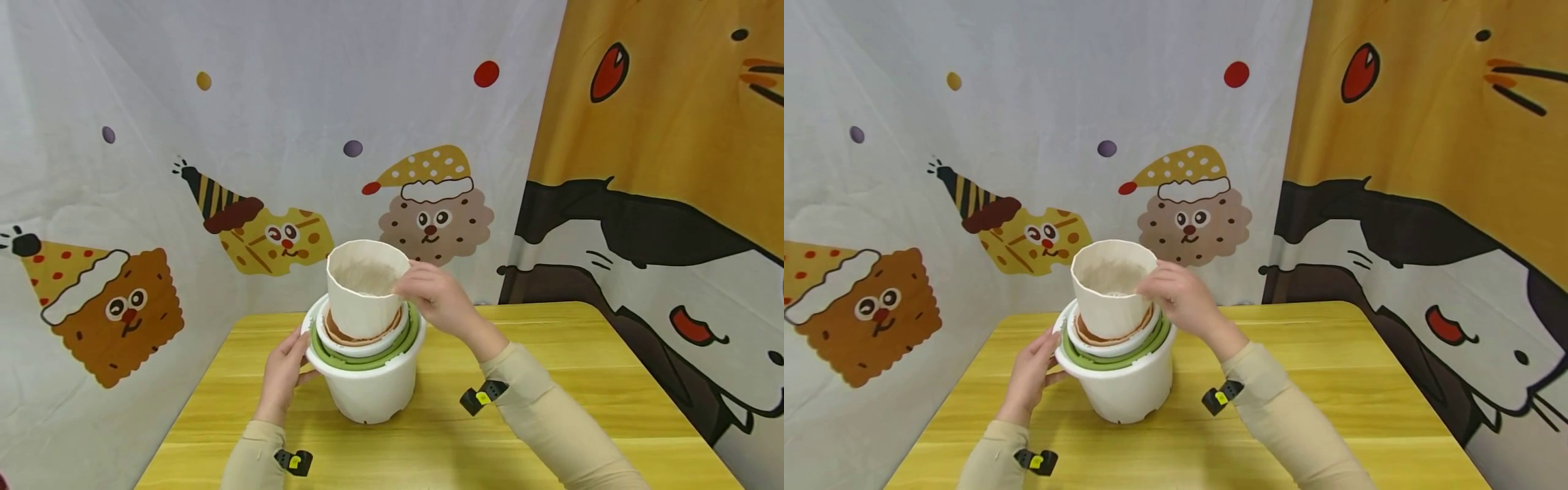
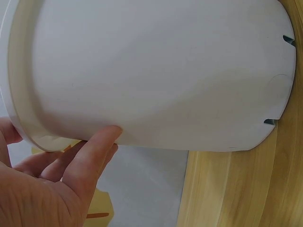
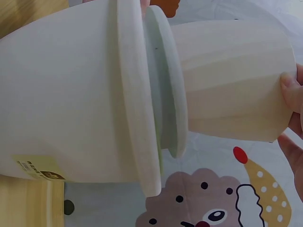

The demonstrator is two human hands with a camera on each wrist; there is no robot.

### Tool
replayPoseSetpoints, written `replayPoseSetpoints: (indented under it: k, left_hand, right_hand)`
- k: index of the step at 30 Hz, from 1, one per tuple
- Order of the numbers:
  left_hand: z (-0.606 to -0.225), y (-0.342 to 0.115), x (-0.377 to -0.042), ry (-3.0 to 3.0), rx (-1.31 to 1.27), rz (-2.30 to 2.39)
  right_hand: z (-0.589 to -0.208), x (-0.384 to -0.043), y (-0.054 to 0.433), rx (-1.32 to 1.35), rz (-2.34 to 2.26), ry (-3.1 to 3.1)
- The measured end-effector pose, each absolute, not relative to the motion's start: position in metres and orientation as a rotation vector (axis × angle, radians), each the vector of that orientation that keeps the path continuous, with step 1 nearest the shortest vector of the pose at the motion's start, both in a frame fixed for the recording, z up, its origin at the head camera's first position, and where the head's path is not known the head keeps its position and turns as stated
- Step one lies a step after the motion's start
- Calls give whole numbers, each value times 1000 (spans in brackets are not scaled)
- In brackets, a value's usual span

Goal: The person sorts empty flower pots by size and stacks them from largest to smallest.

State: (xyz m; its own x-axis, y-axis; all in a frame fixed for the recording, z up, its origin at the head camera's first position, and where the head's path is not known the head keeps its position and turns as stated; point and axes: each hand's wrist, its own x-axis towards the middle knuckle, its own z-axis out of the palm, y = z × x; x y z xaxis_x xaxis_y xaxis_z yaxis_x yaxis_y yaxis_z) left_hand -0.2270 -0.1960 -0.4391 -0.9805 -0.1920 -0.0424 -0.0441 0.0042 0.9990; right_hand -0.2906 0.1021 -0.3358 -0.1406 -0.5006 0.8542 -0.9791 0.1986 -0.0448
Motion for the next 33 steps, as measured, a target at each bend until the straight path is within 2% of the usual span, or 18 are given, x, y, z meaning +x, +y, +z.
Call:
replayPoseSetpoints:
  k: [33]
  left_hand:
    - [-438,-196,-228,-2168,271,-2115]
  right_hand:
    - [-344,-295,96,1477,725,-1864]
